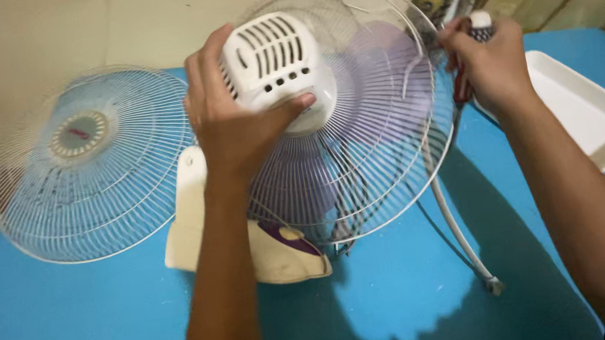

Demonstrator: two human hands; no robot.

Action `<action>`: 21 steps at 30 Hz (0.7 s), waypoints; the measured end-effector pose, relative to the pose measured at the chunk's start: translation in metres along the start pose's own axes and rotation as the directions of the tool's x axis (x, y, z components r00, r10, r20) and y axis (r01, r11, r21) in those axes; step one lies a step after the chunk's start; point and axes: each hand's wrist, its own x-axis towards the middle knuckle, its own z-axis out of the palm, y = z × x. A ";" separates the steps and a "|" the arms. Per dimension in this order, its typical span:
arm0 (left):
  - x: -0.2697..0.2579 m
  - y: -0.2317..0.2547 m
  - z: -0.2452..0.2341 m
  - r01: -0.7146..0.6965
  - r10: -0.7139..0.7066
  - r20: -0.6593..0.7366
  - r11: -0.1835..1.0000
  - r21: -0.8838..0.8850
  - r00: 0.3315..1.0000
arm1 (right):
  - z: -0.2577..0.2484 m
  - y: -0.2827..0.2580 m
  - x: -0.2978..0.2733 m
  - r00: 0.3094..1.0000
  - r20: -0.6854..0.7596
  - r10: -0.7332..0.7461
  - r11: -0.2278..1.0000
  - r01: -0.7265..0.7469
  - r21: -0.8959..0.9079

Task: The person assembles a white table fan by attaching the rear motor housing to the fan head using a screwdriver. They insert and tighten multiple screws into the back panel, securing the housing to the fan assembly on a blue table.

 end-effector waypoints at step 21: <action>0.000 0.020 0.063 0.574 -0.397 -0.475 0.754 0.318 0.785 | 0.123 0.024 -0.004 0.930 0.367 -0.009 1.000 0.015 -0.013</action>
